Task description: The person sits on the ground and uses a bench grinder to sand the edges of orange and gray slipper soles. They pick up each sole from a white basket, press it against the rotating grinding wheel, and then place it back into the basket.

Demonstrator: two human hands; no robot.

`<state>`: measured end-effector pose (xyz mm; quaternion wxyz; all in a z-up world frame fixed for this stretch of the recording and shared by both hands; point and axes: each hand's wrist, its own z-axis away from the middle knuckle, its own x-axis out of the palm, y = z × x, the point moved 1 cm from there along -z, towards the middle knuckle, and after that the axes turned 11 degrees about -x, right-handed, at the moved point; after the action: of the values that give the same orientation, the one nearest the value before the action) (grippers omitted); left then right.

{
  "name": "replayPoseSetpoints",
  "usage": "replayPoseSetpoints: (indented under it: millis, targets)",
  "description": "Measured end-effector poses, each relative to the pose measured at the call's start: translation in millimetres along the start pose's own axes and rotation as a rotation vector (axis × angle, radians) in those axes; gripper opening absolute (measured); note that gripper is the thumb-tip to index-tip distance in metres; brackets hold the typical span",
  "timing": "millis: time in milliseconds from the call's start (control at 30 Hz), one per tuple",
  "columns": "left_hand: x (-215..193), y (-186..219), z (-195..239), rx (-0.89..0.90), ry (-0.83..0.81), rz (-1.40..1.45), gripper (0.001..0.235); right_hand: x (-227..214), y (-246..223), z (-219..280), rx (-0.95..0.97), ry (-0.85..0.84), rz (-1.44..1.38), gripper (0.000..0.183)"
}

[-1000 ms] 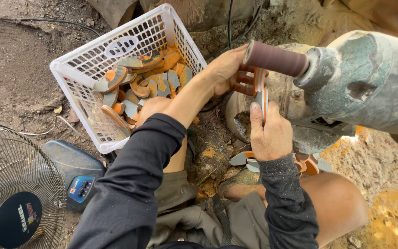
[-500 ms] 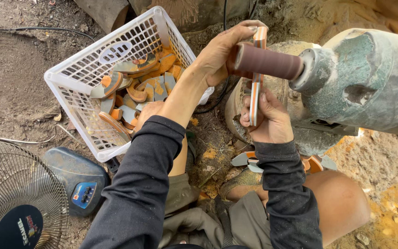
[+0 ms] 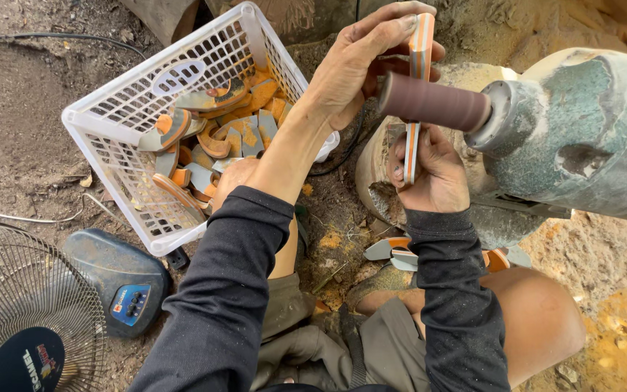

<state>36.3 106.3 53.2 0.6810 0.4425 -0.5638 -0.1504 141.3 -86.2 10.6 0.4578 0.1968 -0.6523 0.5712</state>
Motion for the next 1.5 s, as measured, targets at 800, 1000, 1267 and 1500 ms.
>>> replayPoseSetpoints:
  millis: [800, 1000, 1267, 1500]
  targets:
    - [8.3, -23.8, -0.5, -0.105, 0.026, 0.225, 0.046, 31.9, -9.5, 17.8, -0.051, -0.062, 0.080, 0.046]
    - [1.9, -27.1, -1.0, 0.018, 0.036, 0.151, 0.046, 16.1, -7.2, 9.4, -0.074, -0.105, 0.009, 0.040]
    - [-0.5, -27.7, -4.2, 0.024, 0.041, 0.142, 0.047, 14.4, -6.7, 6.0, -0.076, -0.069, 0.058, 0.037]
    - [-0.5, -36.7, -9.9, -0.100, 0.045, 0.165, 0.047, 27.0, -1.8, 22.5, -0.077, -0.031, 0.221, 0.035]
